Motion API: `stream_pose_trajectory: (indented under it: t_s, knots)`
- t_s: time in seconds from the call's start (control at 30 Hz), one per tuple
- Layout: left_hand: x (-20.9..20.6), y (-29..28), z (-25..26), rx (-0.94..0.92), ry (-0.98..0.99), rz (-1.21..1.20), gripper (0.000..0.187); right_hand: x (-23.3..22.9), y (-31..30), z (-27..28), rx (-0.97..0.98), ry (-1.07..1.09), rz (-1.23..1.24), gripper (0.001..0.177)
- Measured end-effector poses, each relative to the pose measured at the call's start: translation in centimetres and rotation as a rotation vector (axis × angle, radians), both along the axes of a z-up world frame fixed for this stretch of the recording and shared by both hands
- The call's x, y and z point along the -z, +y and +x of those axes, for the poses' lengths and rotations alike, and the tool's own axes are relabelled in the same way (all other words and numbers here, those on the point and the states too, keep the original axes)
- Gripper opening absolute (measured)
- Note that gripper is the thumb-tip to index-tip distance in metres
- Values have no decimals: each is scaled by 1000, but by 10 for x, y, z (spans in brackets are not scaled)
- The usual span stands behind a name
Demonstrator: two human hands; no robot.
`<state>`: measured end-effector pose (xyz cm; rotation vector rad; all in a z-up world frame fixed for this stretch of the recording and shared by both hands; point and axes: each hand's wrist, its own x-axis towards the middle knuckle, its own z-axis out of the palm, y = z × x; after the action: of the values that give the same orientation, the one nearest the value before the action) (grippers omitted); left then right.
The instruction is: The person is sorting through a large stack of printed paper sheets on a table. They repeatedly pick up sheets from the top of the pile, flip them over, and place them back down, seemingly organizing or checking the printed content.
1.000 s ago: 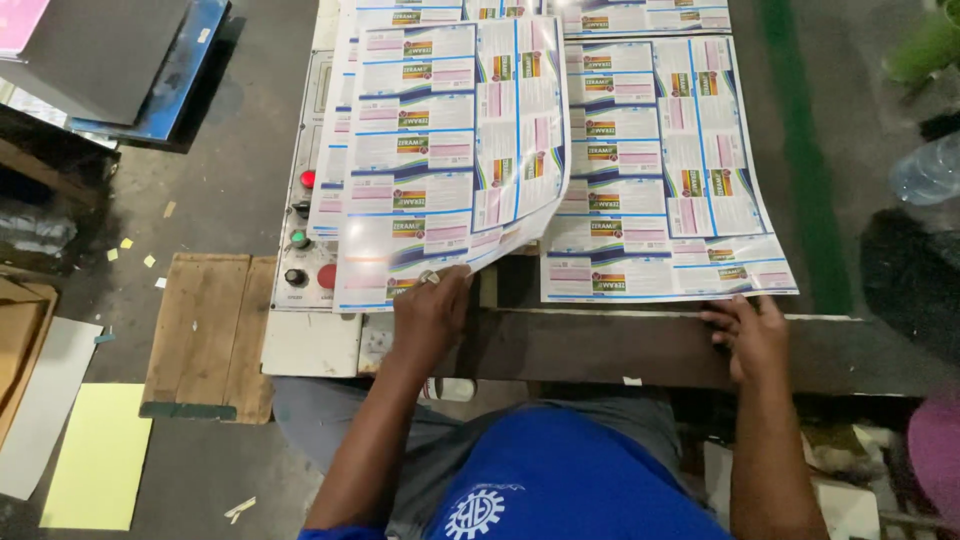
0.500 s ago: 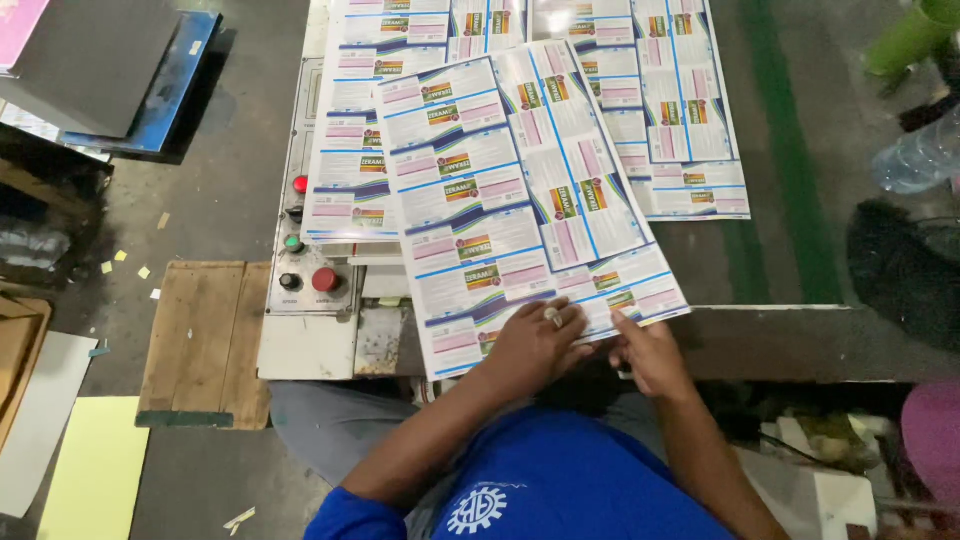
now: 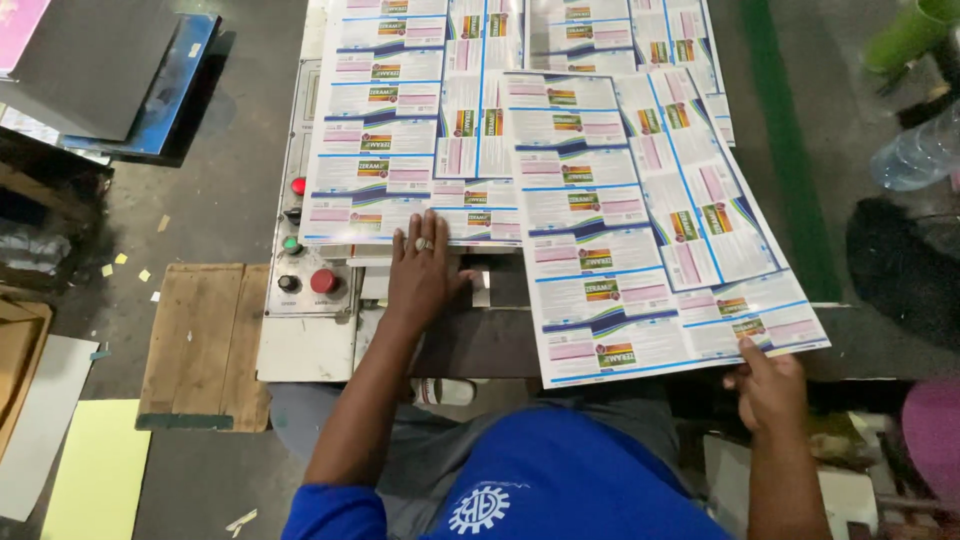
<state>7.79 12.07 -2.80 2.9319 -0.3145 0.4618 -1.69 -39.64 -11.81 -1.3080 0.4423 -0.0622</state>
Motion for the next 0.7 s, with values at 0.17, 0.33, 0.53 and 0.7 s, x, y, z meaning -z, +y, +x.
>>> stream_pose_trajectory:
  t_s: [0.17, 0.33, 0.53, 0.7]
  knots:
    - [27, 21, -6, -25, -57, 114, 51, 21, -33, -23, 61, 62, -106, 20]
    - [-18, 27, -2, 5, -107, 32, 28, 28, -37, -35, 82, 130, -170, 19]
    - [-50, 4, -23, -16, -343, -168, 5, 25, -13, -28, 32, 136, -206, 19]
    - [-39, -13, -41, -12, -266, -204, 6, 27, 7, 28, -37, 130, -262, 22]
